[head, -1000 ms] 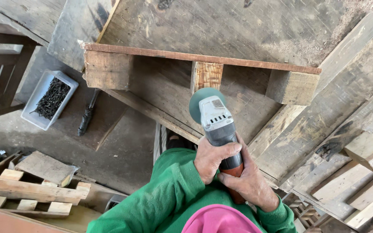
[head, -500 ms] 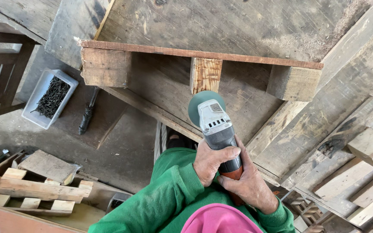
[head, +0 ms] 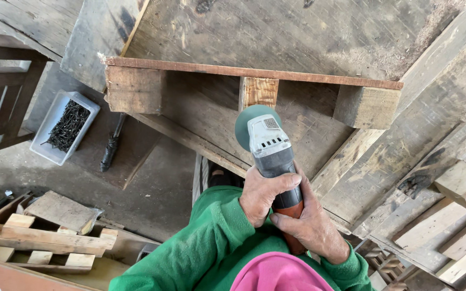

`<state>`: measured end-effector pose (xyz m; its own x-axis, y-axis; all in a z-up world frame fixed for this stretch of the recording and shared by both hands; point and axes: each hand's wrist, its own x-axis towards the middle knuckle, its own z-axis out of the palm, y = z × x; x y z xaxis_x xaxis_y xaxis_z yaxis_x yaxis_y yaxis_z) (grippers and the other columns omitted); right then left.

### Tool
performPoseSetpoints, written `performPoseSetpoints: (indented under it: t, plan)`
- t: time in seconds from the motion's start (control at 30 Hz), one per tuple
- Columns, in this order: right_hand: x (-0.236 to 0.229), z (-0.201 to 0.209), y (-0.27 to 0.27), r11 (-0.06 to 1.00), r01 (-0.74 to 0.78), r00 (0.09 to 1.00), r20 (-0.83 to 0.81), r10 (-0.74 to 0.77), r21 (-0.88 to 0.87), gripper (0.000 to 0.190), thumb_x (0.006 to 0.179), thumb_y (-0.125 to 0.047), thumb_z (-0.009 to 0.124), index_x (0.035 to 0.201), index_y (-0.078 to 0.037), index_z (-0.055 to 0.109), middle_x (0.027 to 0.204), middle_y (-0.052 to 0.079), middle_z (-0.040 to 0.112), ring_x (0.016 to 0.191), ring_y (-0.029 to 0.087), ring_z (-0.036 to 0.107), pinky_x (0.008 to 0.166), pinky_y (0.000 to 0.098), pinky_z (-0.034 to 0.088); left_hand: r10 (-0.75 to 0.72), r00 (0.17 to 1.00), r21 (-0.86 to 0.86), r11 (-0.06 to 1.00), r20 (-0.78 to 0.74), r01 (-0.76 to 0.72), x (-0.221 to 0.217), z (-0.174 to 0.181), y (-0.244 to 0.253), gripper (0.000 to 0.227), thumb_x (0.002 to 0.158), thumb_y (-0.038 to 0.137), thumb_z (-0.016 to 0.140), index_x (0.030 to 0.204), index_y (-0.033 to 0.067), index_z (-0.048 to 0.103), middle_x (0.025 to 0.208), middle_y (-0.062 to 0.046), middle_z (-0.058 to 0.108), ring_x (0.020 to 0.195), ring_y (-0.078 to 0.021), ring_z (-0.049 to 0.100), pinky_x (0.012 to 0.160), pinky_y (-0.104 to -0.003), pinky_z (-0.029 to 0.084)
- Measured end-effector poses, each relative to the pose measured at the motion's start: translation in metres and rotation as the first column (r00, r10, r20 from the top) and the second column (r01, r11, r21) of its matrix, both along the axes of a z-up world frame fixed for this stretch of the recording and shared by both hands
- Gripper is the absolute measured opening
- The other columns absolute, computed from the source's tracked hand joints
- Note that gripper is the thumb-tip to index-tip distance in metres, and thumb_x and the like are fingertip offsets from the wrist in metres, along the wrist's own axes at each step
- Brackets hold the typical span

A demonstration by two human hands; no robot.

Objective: The person uses an angle grinder with a sanding disc to smooth the edges and surfaces of a wooden pallet frame. They move the tool along the long and short sides of the frame, then flip the frame over to sand the opposite side.

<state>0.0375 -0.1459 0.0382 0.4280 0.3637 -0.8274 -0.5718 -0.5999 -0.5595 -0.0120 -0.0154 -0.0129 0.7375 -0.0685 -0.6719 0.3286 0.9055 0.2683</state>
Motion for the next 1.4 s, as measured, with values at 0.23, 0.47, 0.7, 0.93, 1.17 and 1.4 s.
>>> performPoseSetpoints:
  t: [0.23, 0.47, 0.7, 0.93, 1.17, 1.4]
  plan:
    - [-0.009, -0.006, -0.01, 0.995, -0.073, 0.997, 0.034, 0.075, -0.068, 0.114, 0.065, -0.014, 0.08, 0.162, -0.014, 0.019, 0.14, 0.015, 0.056, 0.127, 0.023, 0.057, 0.105, 0.0392, 0.047, 0.0, 0.999, -0.001, 1.0, -0.042, 0.0, -0.012, -0.007, -0.009, 0.032, 0.08, 0.008, 0.08, 0.11, 0.0035, 0.067, 0.099, -0.004, 0.068, 0.089, -0.0147, 0.065, 0.084, -0.033, 0.056]
    - [-0.019, -0.004, -0.017, 0.999, -0.015, 0.999, -0.033, 0.014, -0.037, 0.12, 0.065, -0.01, 0.078, 0.166, -0.017, 0.015, 0.142, 0.014, 0.053, 0.128, 0.023, 0.056, 0.105, 0.0401, 0.049, 0.005, 1.0, -0.035, 0.999, -0.03, -0.006, -0.025, -0.009, -0.019, 0.033, 0.082, 0.008, 0.081, 0.111, 0.0018, 0.067, 0.1, -0.005, 0.068, 0.09, -0.0155, 0.065, 0.084, -0.034, 0.056]
    - [-0.012, -0.001, -0.007, 0.994, -0.071, 0.997, 0.012, 0.072, -0.085, 0.116, 0.064, -0.013, 0.078, 0.163, -0.016, 0.017, 0.138, 0.013, 0.057, 0.126, 0.022, 0.058, 0.104, 0.0381, 0.049, 0.007, 1.0, -0.042, 0.999, -0.02, -0.008, -0.017, -0.005, -0.007, 0.034, 0.082, 0.01, 0.08, 0.112, 0.0026, 0.066, 0.1, -0.005, 0.067, 0.09, -0.0154, 0.065, 0.085, -0.034, 0.056]
    - [-0.007, 0.004, 0.002, 0.988, -0.153, 0.967, 0.201, 0.156, -0.032, 0.113, 0.066, -0.017, 0.08, 0.161, -0.008, 0.019, 0.143, 0.015, 0.053, 0.134, 0.024, 0.051, 0.109, 0.0389, 0.04, -0.027, 0.999, 0.075, 0.997, 0.038, 0.024, -0.003, 0.012, 0.01, 0.033, 0.084, 0.012, 0.078, 0.112, 0.0016, 0.065, 0.101, -0.005, 0.068, 0.092, -0.015, 0.065, 0.087, -0.033, 0.055]
    - [-0.013, 0.003, 0.004, 0.997, -0.04, 0.994, 0.101, 0.046, -0.063, 0.112, 0.065, -0.021, 0.079, 0.161, -0.011, 0.021, 0.137, 0.015, 0.057, 0.127, 0.024, 0.056, 0.106, 0.0391, 0.046, -0.046, 0.998, 0.015, 0.999, 0.03, 0.045, -0.005, 0.014, 0.016, 0.032, 0.085, 0.014, 0.078, 0.112, 0.0018, 0.066, 0.099, -0.005, 0.067, 0.092, -0.0153, 0.063, 0.086, -0.034, 0.054]
    - [-0.012, 0.005, 0.012, 0.994, -0.076, 0.989, 0.12, 0.085, -0.08, 0.113, 0.066, -0.019, 0.079, 0.162, -0.011, 0.019, 0.139, 0.015, 0.057, 0.128, 0.024, 0.056, 0.106, 0.0389, 0.046, -0.089, 0.996, 0.064, 0.994, 0.024, 0.088, -0.012, 0.004, 0.016, 0.028, 0.085, 0.015, 0.078, 0.108, 0.0033, 0.068, 0.098, -0.004, 0.068, 0.089, -0.0147, 0.064, 0.084, -0.034, 0.054]
